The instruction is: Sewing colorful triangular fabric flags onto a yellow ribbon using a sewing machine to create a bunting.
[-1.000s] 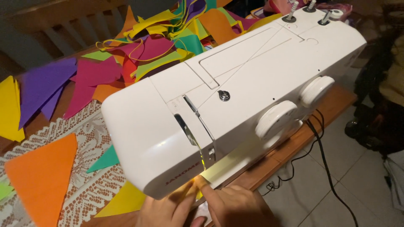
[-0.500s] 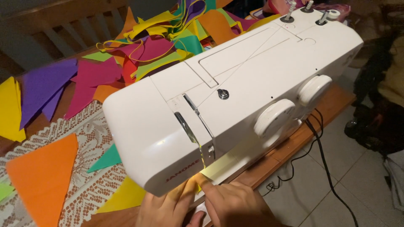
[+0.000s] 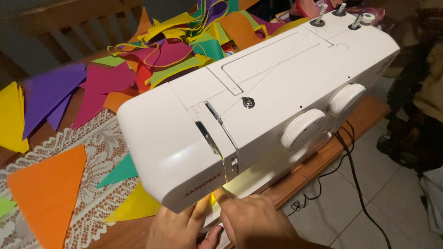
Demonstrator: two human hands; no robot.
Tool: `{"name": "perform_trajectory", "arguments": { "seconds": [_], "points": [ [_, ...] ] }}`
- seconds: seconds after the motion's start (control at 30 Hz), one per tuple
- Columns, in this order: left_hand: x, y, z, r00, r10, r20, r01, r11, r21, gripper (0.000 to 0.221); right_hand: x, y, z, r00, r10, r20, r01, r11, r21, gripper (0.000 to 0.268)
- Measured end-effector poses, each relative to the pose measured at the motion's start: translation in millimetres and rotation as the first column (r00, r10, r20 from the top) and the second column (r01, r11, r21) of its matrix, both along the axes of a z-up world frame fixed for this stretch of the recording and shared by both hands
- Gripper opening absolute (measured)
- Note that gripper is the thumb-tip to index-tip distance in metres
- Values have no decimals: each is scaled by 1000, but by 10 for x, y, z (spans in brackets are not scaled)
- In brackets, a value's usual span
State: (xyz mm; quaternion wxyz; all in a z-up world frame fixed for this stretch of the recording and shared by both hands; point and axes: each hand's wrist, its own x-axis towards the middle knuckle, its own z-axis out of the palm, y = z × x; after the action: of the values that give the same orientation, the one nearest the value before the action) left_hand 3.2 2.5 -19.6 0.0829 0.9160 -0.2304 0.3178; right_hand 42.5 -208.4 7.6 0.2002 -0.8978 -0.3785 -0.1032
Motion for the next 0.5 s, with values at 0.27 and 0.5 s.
{"name": "perform_trajectory", "arguments": {
  "seconds": [0.27,0.5],
  "points": [
    [13,48,84,999,-35,13,35,996,-78,67,-3,16,63,998,-23,-56,24,999,26,7],
    [52,110,78,992,-120,-24,118,990,-71,74,-85,47,-6,979,-172,113,160,981,110,30]
  ]
}}
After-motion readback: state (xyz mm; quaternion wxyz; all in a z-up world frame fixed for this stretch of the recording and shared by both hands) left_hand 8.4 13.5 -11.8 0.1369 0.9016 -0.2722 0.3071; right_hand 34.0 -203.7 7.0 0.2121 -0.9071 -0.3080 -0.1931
